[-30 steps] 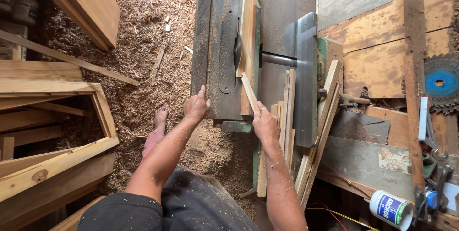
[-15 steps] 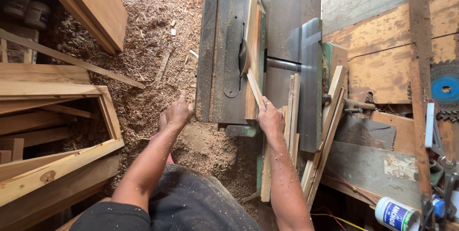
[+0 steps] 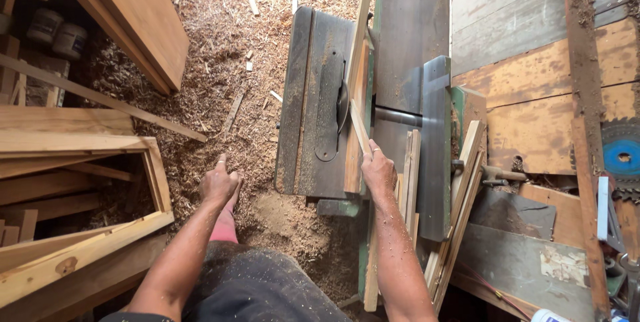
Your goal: The person cuts wooden strips using a table saw, feeding the strips into the blade and picking up the cut pieces.
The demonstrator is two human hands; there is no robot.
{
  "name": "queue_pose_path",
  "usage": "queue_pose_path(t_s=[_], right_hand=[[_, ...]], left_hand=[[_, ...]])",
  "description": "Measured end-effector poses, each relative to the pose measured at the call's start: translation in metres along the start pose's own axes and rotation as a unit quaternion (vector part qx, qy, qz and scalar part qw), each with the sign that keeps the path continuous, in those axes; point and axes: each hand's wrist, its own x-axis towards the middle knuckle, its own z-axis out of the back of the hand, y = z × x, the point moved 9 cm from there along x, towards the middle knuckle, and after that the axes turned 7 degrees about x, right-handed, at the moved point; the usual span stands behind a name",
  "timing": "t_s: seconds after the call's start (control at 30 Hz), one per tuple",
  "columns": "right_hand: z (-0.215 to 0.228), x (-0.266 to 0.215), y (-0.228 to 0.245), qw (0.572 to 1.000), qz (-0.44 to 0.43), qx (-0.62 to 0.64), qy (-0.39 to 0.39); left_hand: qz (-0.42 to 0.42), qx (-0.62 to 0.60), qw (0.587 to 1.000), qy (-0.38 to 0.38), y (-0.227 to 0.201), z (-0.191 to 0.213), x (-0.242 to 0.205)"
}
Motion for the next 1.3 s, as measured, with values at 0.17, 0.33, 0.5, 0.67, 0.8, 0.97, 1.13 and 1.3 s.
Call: queue_pose_path(t_s=[0.17, 0.33, 0.5, 0.67, 0.8, 0.97, 1.13, 1.3], right_hand=[[-0.002, 0.020, 0.007, 1.000, 0.005, 0.000, -0.003], [-0.005, 0.045, 0.014, 1.000, 0.011, -0.003, -0.005], [0.001, 0.071, 0.040, 0.999, 0.042, -0.015, -0.019], [0.017, 0.100, 0.072, 0.999, -0.016, 0.048, -0.015], [0.058, 0.091, 0.089, 0.939, 0.158, 0.231, -0.198], [0.059, 0.032, -0.022, 0.890, 0.089, 0.337, -0.293], [0.014, -0.071, -0.219, 0.901, -0.122, 0.347, -0.230], [0.019, -0.201, -0.304, 0.923, -0.050, 0.127, -0.361]], left_hand=[[0.024, -0.006, 1.000, 0.003, 0.006, -0.001, 0.010], [0.019, 0.007, 1.000, 0.008, 0.001, 0.001, 0.017], [0.041, 0.004, 0.998, 0.047, 0.000, 0.006, 0.015], [0.029, 0.011, 0.998, 0.045, 0.006, 0.013, 0.017], [0.045, 0.036, 0.996, 0.061, 0.027, 0.003, 0.023], [-0.002, 0.047, 0.998, 0.050, 0.047, -0.020, 0.028], [-0.050, 0.018, 0.986, 0.156, 0.048, -0.062, 0.011], [0.109, -0.242, 0.871, 0.414, 0.048, -0.109, -0.028]])
